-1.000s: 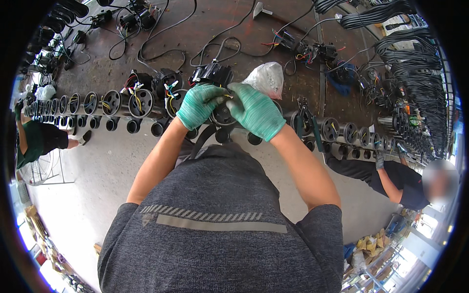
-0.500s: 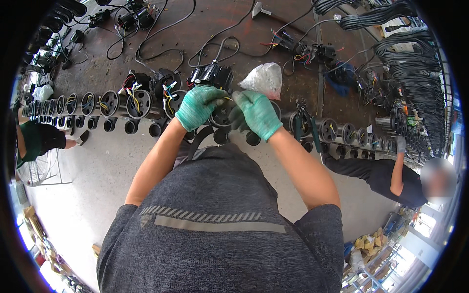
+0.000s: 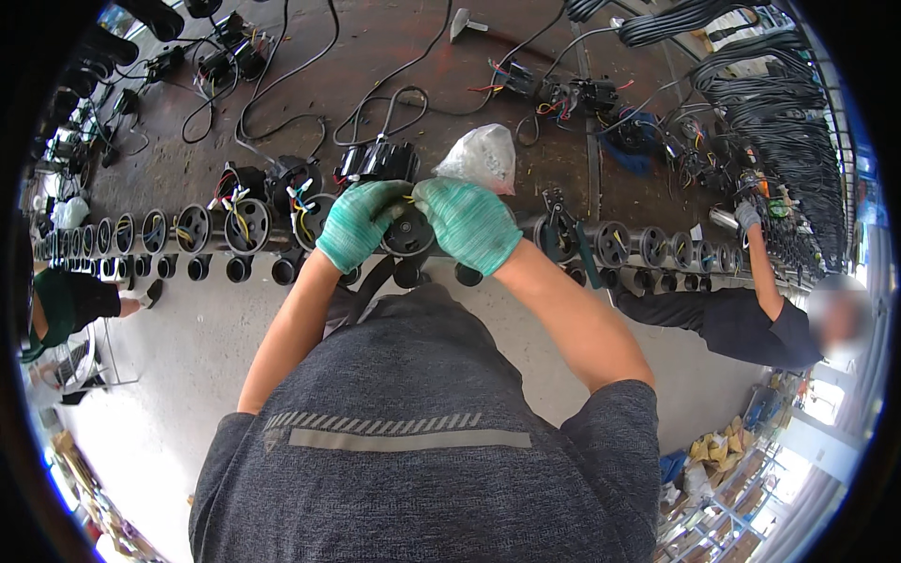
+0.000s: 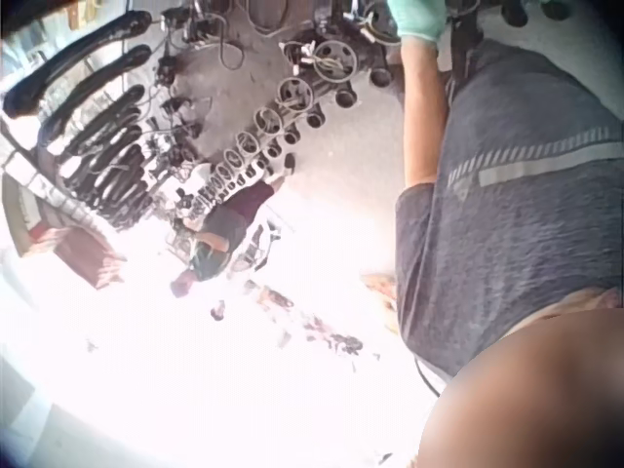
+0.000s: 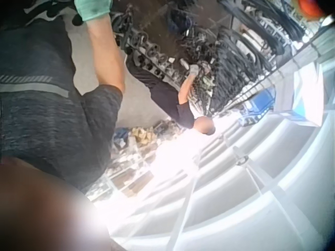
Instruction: The person assembles cylindrical electronic components on a workbench, using wire cutters to trim wires and inserting them into the units. They handle multiple units sequentially, organizing the wires and securing them within the cylindrical housings.
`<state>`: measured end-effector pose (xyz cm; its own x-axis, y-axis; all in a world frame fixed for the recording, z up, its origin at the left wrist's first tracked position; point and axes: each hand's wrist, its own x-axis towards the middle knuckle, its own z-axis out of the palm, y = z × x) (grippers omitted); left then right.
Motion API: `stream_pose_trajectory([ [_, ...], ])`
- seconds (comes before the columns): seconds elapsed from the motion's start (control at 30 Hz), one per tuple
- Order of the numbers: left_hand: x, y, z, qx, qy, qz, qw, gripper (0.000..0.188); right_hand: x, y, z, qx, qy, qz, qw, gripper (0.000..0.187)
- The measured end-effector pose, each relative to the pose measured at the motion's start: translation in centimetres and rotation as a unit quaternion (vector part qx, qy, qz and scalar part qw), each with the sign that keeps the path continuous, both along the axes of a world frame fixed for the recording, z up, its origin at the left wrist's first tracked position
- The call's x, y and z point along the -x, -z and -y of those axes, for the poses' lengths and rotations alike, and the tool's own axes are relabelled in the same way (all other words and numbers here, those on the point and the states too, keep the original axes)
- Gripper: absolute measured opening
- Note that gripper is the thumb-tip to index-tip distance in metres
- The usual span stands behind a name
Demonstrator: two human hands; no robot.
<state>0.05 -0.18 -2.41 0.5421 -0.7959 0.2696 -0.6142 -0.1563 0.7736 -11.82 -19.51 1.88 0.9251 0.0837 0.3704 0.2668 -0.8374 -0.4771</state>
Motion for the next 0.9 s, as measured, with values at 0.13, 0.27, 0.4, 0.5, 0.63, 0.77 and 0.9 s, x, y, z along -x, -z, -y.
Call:
stream_pose_trajectory([
  [0.13,0.0,0.8,0.1,0.005,-0.022,0.011,1.000,0.025,0.2,-0.6,-1.2,-0.189,0.138,-0.180,0.955,0.015],
  [0.27,-0.1,0.6,0.3,0.009,-0.034,0.022,0.999,0.022,-2.5,-2.1,3.2,-0.107,0.083,-0.165,0.977,0.020],
  [0.4,0.1,0.3,0.3,0.013,-0.029,0.017,0.999,0.023,-8.4,-4.1,8.0,0.124,0.079,-0.506,0.850,0.027],
  [0.5,0.0,0.7,0.4,0.017,-0.033,0.008,0.999,0.024,-11.8,-2.0,6.7,0.213,0.003,-0.637,0.741,0.043],
  [0.63,0.0,0.6,0.2,0.007,-0.036,0.010,0.999,0.024,-12.3,0.6,6.6,0.239,0.046,-0.641,0.728,0.056],
  [0.77,0.0,0.8,0.3,0.015,-0.040,0.013,0.999,0.024,-11.9,2.9,7.6,0.294,-0.014,-0.591,0.751,0.048],
  [0.9,0.0,1.0,0.2,0.023,-0.042,0.014,0.999,0.023,-11.5,-1.8,6.1,0.296,-0.037,-0.600,0.743,0.042],
])
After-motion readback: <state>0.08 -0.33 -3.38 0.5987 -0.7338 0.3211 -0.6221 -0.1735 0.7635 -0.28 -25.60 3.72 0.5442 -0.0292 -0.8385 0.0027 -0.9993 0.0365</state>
